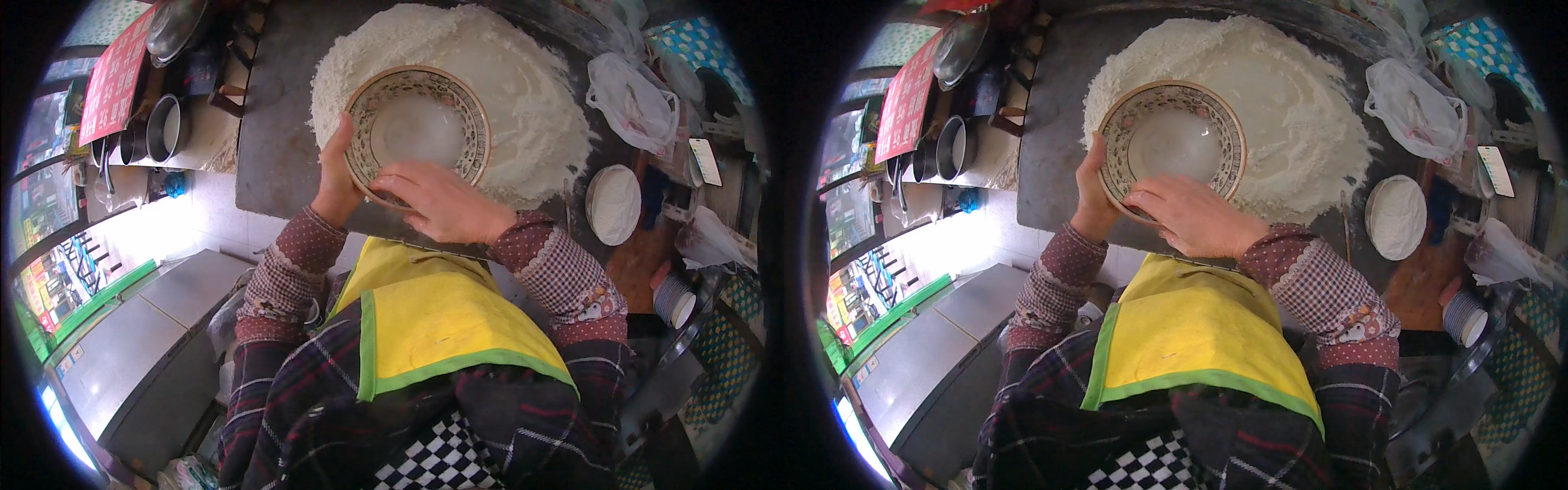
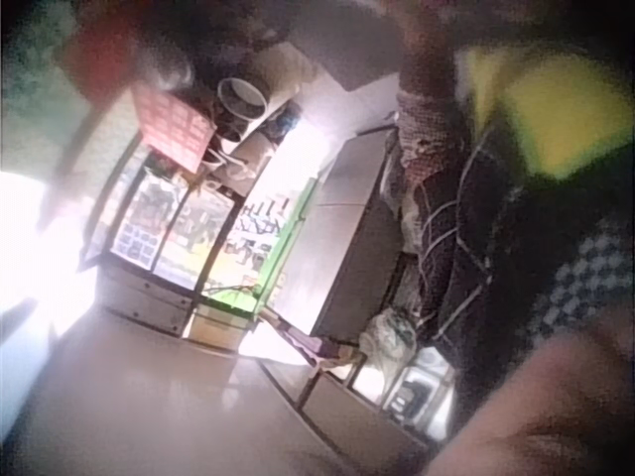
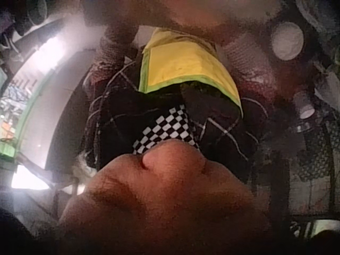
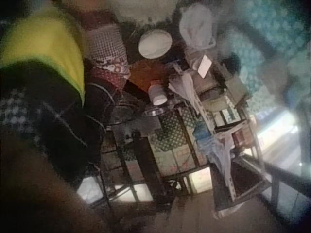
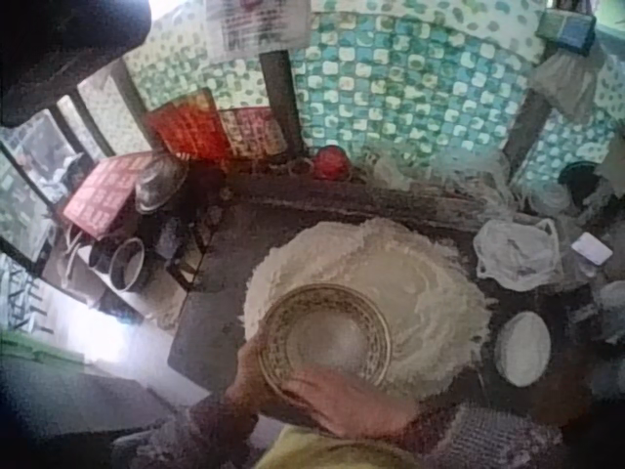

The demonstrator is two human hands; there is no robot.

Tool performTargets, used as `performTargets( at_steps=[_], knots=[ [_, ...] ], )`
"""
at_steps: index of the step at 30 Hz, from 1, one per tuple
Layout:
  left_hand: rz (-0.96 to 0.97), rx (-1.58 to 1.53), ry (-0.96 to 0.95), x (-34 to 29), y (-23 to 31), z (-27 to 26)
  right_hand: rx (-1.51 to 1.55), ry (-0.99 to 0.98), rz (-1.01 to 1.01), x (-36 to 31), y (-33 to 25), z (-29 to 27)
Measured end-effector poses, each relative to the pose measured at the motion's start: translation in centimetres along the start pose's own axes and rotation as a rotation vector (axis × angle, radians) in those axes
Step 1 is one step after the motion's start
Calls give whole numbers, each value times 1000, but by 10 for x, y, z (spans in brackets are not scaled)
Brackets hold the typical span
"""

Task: The person presses a bowl into a large mound of dough on a countertop to form a circular indentation, then removes the bowl and smooths the dough surface. They wash their hands at a sink, return to the counter, and place an egg into a steamer basket on a hot plate.

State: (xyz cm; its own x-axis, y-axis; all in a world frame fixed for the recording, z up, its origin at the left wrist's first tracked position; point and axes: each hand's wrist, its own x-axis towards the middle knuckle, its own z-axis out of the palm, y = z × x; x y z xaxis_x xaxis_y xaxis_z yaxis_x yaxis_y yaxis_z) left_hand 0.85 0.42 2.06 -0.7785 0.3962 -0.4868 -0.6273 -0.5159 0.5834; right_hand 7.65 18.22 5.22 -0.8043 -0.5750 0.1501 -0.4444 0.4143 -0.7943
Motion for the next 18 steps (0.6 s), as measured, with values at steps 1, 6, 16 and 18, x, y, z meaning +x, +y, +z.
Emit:
performTargets(
  at_steps=[1,6,16,18],
  knots=[
    [26,23,-34,0,-1,0,-3,37,-5,1,-1,0],
    [40,33,-41,2,-1,1,-237,65,114,4,1,-3],
    [74,65,41,6,2,1,-215,154,41,6,-8,22],
    [127,30,-13,8,6,-2,-165,86,36,-5,-5,15]
  ],
)
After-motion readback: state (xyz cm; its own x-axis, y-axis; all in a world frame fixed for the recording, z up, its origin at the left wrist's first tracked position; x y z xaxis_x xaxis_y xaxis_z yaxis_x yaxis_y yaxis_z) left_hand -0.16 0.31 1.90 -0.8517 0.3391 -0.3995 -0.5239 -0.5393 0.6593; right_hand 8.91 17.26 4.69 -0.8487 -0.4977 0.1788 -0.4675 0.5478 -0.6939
